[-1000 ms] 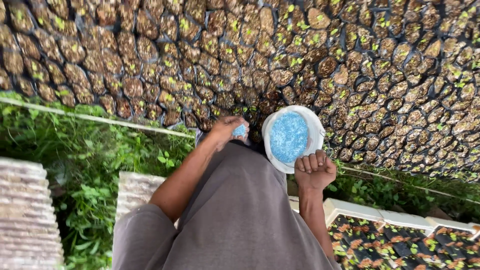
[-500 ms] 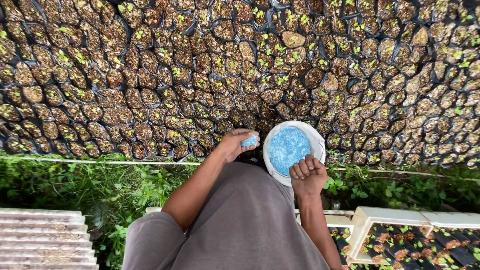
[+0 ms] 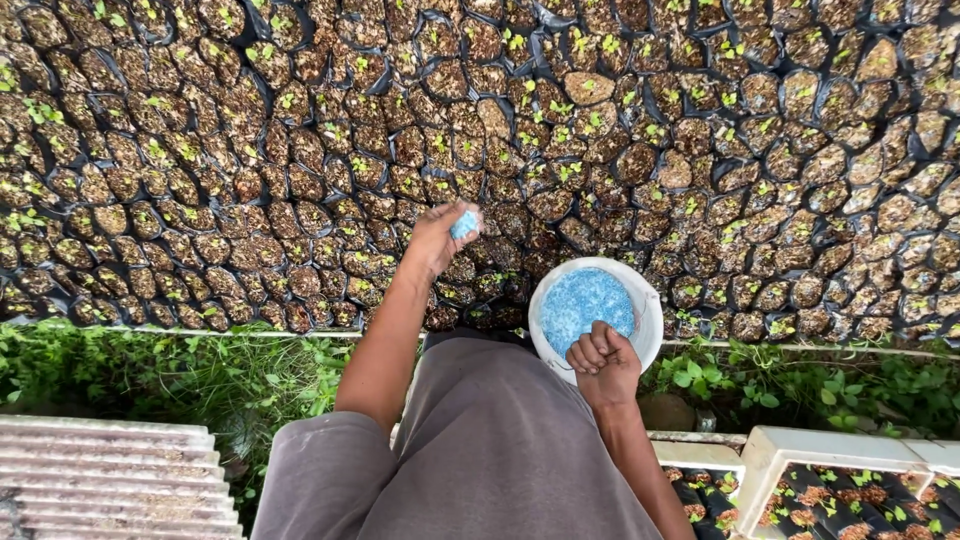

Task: The person walks between rows of seedlings in black plastic bags, holding a white bucket filled with blue granules. They repeatedly scoop the granules with their right hand and sprinkle them onto the soil of the seedlings.

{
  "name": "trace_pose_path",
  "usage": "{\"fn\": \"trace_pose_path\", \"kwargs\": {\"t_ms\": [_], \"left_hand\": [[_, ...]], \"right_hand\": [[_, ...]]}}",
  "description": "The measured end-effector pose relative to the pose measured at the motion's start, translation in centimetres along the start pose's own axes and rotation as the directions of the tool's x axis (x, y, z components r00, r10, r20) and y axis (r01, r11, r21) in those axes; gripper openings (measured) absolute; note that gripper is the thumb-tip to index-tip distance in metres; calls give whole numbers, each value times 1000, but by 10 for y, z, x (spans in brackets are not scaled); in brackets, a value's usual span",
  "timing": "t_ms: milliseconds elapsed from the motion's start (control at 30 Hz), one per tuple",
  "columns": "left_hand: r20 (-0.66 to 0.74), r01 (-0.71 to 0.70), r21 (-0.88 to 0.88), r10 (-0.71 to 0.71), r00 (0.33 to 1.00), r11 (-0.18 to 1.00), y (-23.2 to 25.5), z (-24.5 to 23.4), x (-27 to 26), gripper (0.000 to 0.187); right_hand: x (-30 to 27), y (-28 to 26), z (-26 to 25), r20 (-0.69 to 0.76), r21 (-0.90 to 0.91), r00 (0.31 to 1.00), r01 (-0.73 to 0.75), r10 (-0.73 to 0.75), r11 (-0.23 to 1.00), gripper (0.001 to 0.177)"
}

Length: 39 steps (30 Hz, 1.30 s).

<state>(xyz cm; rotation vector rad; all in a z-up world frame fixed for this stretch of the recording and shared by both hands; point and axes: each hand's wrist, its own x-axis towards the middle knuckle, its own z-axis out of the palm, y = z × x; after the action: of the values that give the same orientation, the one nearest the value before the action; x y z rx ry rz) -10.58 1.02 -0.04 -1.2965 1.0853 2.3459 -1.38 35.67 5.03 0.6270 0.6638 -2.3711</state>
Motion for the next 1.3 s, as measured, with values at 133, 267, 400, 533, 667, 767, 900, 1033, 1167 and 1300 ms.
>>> {"fn": "trace_pose_path", "kwargs": {"t_ms": [133, 267, 400, 533, 667, 767, 900, 1033, 1167, 1300], "left_hand": [[11, -10, 22, 10, 1000, 1000, 11, -17, 19, 28], [-46, -22, -31, 20, 999, 999, 16, -28, 27, 28], [-87, -36, -42, 32, 996, 998, 3, -27, 37, 34], [-43, 8, -8, -9, 999, 1000, -9, -21, 45, 34], [-13, 43, 18, -43, 999, 999, -14, -5, 36, 31], [27, 55, 43, -56, 998, 998, -11, 10, 35, 31], [65, 85, 83, -91, 994, 993, -9, 31, 38, 30], [71, 94, 118, -103, 992, 989, -7, 60, 38, 31], [103, 84, 164, -102, 989, 983, 1, 105, 30, 28], [118, 83, 161, -103, 988, 984, -11, 131, 51, 25]], "right_hand": [[-2, 2, -2, 34, -20, 999, -42, 43, 999, 34], [-2, 0, -4, 61, -45, 997, -49, 52, 998, 32], [-4, 2, -8, 75, -109, 996, -49, 57, 993, 31], [-3, 13, -14, 38, -144, 999, -10, 16, 990, 31], [-5, 25, -11, 5, -172, 999, -36, 38, 984, 32], [-2, 34, -5, -15, -189, 998, -66, 65, 980, 34], [7, 46, -4, 34, -174, 995, -83, 91, 981, 35], [10, 58, -1, 14, -145, 995, -97, 100, 985, 36], [12, 66, -2, 164, -25, 984, -67, 70, 997, 39], [9, 58, -5, 239, 53, 970, -65, 50, 996, 42]]}}
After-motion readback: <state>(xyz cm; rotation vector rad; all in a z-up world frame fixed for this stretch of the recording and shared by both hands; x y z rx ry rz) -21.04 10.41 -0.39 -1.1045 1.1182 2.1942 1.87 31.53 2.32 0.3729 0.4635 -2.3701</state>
